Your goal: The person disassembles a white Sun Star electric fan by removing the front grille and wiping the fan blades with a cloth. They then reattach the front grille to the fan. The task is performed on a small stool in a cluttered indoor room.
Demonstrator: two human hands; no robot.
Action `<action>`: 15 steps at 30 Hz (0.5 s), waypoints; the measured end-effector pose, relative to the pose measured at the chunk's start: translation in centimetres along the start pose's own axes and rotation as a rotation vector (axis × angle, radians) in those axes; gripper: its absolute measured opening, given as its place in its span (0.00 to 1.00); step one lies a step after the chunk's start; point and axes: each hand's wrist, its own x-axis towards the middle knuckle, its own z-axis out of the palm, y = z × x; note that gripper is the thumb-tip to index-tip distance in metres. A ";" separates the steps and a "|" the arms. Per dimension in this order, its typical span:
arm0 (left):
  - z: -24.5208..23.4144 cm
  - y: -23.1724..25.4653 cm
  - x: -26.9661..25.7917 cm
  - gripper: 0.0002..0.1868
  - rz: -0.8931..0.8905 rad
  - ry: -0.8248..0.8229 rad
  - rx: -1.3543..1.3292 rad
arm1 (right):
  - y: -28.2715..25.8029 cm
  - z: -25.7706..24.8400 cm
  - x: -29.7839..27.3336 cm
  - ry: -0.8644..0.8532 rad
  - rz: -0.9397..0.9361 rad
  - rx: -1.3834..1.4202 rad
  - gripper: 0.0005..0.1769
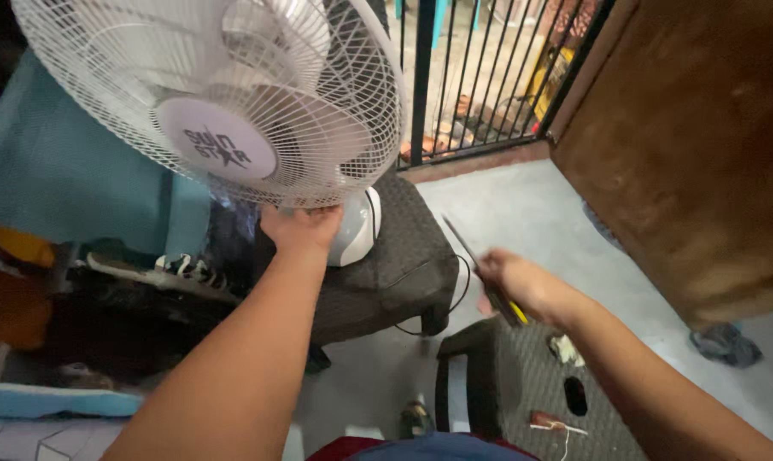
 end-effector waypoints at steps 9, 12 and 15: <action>1.8 1.1 -1.4 0.41 0.011 -0.099 0.185 | -17.6 10.1 -2.1 -0.116 -0.520 0.620 0.23; 2.4 0.7 -1.6 0.43 0.042 -0.072 0.231 | -19.5 10.4 -1.6 -0.099 -0.648 0.616 0.27; 3.3 1.8 -1.9 0.46 0.041 -0.086 0.341 | -21.0 10.8 -0.9 -0.076 -0.706 0.632 0.28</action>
